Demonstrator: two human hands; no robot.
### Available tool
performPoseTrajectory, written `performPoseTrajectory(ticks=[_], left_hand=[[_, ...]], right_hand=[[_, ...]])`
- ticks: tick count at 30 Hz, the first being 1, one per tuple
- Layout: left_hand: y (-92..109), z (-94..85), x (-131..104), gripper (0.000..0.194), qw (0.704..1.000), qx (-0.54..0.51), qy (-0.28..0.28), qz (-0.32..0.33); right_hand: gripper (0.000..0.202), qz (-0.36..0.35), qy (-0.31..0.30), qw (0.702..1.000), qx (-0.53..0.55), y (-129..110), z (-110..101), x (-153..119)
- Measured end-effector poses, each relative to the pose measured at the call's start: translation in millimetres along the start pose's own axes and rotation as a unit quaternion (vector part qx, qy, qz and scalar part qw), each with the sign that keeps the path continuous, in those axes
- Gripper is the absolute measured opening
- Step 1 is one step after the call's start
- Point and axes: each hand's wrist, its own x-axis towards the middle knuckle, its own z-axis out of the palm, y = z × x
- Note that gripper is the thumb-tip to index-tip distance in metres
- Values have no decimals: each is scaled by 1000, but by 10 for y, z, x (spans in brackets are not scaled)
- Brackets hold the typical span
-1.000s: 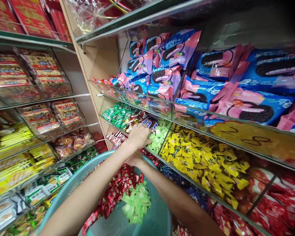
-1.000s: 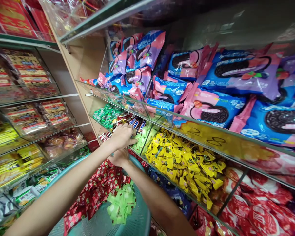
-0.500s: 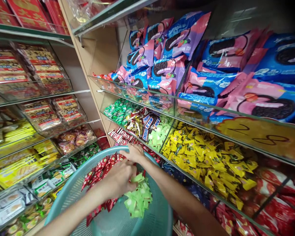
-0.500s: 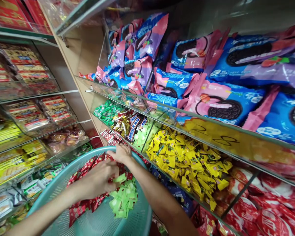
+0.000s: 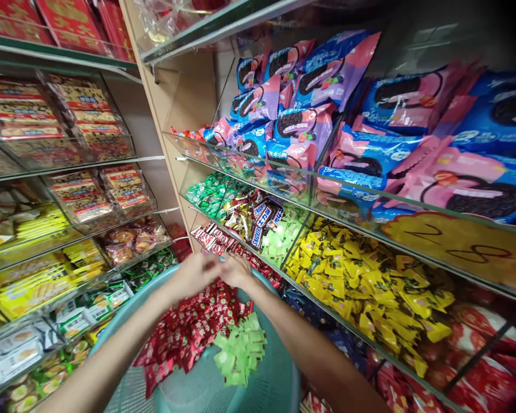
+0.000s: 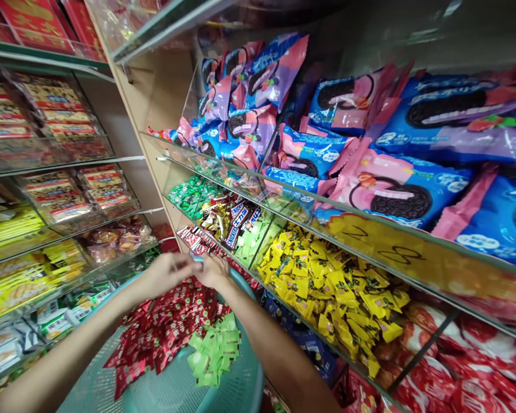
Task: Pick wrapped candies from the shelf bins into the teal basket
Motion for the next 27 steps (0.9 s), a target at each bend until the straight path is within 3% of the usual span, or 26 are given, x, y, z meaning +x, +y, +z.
performPoseTrajectory(ticks=[3,6,8,12,16,22,27], left_hand=[[-456,-99,261,54,988,60,97,-102],[-781,14,387,64,984,40,2,-171],[-884,100,400,65,979,31,-20,-200],[-926,142,396,59,984,44,-17,-171],[-928,145,443,51,983,72,-9,-168],[-954,270,545,45,981,101,-14,-167],[-942,298,588,53,986,94,-5,-137]], right_hand=[[58,-6,11,1000,-10,-39,-19,-13],[56,-15,15,1000,-22,-76,-60,-14],[54,-18,13,999,-32,-96,-95,-7],[51,-20,15,998,-66,-202,-188,-41],[38,-44,21,993,-108,-475,-403,-238],[26,-121,-20,970,-208,-845,-1115,-523],[29,-50,-30,949,-310,-672,-1684,-422]])
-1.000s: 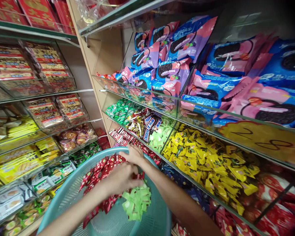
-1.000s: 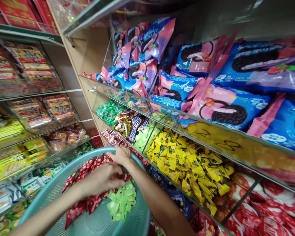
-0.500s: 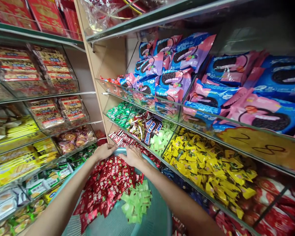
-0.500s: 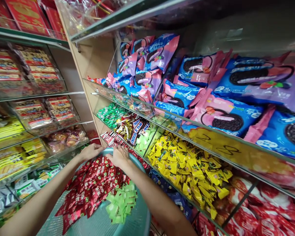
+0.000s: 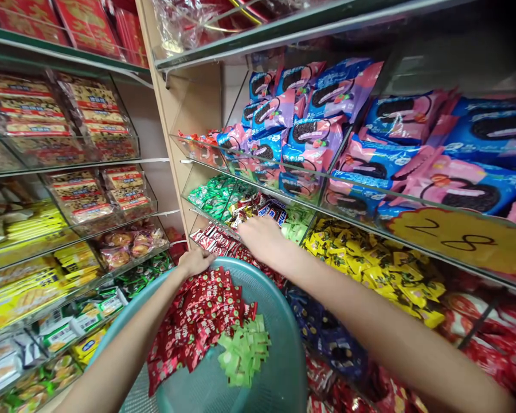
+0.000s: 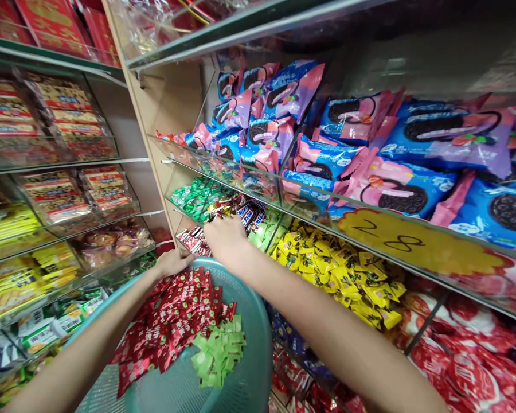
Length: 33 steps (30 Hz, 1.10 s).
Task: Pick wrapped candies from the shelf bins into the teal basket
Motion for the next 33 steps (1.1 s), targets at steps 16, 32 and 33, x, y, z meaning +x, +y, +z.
performPoseTrajectory(ticks=[16,32,33], left_hand=[[-219,8,-114,59,1000,-6,13,-16],[-329,-4,-158,55,999,-11,17,-27],[-330,-5,-164,56,999,-10,16,-27]], right_hand=[[25,9,-3,994,-106,474,346,-199],[11,-2,-2,999,-48,465,255,-229],[11,-4,7,999,-45,462,209,-253]])
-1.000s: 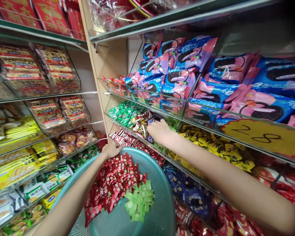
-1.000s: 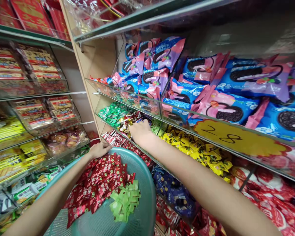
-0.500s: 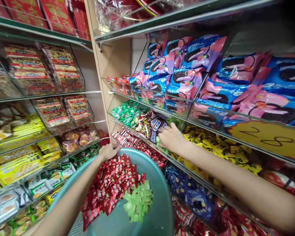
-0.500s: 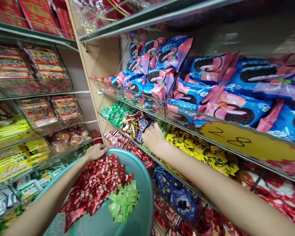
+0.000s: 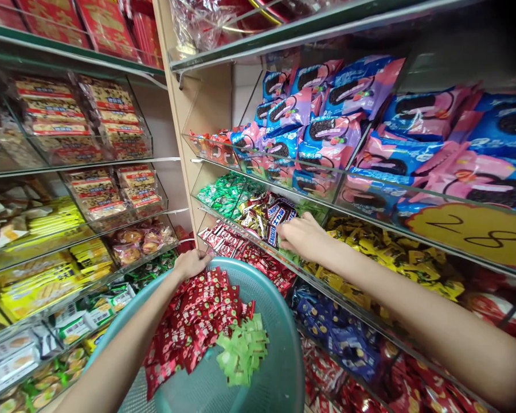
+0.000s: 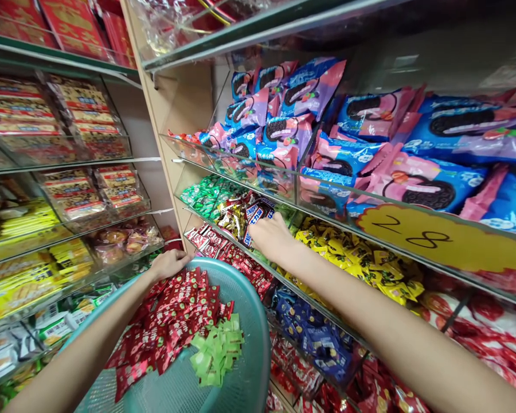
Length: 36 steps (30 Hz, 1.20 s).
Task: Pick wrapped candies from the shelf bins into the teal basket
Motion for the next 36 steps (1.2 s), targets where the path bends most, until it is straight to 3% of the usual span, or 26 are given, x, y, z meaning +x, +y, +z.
performPoseTrajectory(ticks=[4,7,11,14,17,20,23,29,31,34,36], left_hand=[[-2,24,-7,58,1000,6,-2,0],[7,47,3,59,1000,10,-2,7],[37,47,13,57,1000,15,-6,14],[67,30,2,54,1000,15,-4,15],[88,11,-16,54,1000,11,-2,9],[82,11,-20,58,1000,8,-2,9],[43,36,-7,59,1000,6,3,6],[-43,70,4,58,1000,4,0,9],[-44,62,-4,59,1000,10,-2,10],[-27,50,-15,59,1000,17,-1,12],[-14,48,-17,58,1000,18,1,11]], right_hand=[[16,-22,70,997,14,-121,-173,-128],[17,-102,89,990,48,-383,-86,-208],[13,-207,-4,976,70,-772,345,-252],[13,-231,-97,966,57,-923,637,-263],[14,-227,-118,965,61,-950,748,-267],[16,-206,-94,971,81,-906,663,-265],[20,-194,-35,976,97,-795,429,-248],[20,-116,73,990,25,-328,-87,-131],[21,-50,72,996,-36,-162,-167,-53],[30,56,12,995,-80,19,-177,113],[33,89,-19,993,-78,99,-128,252]])
